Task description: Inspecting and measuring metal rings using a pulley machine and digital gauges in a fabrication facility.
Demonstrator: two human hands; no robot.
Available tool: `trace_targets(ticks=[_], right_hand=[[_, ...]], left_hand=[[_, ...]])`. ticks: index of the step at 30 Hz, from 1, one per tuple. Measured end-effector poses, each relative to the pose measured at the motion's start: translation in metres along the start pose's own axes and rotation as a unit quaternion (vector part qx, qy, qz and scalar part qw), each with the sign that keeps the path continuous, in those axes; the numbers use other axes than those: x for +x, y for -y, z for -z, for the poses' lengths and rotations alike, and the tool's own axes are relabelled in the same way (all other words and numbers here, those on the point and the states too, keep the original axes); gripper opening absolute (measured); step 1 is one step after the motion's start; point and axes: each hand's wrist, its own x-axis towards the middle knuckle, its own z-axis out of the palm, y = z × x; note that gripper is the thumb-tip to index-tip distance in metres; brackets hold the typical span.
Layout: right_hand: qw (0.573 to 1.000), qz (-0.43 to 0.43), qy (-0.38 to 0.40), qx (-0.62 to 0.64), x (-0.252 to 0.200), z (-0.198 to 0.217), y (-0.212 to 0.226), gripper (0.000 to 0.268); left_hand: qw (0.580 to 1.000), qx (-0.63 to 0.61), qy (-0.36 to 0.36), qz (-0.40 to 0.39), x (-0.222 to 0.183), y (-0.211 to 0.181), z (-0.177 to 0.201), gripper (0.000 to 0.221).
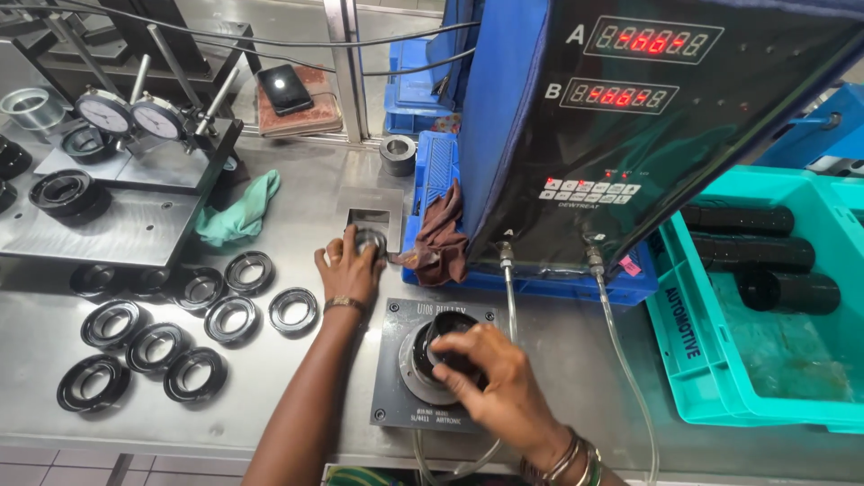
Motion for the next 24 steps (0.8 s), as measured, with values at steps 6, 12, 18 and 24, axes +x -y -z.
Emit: trace_targets(ticks=[6, 12, 18, 24], right_hand=[[0.951, -0.166, -0.078, 0.249, -0.015, 0.02, -0.031, 0.032], [0.903, -0.212, -0.158, 0.34, -0.031, 0.043, -0.047, 0.033], [0.896, -0.199, -0.187, 0.35, -0.034, 0.05, -0.044, 0.033], [0.9, -0.183, -0.193, 0.345, -0.029, 0.055, -0.035, 0.033]], left_hand=[[0.997, 0.074, 0.014, 0.035, -0.011, -0.005, 0.013, 0.034], [0.995, 0.074, 0.037, 0.059, -0.082, 0.041, 0.052, 0.054], [0.988, 0.03, -0.064, 0.14, -0.114, 0.035, 0.088, 0.054], [0.937, -0.325, -0.058, -0.118, -0.119, -0.108, 0.153, 0.067]])
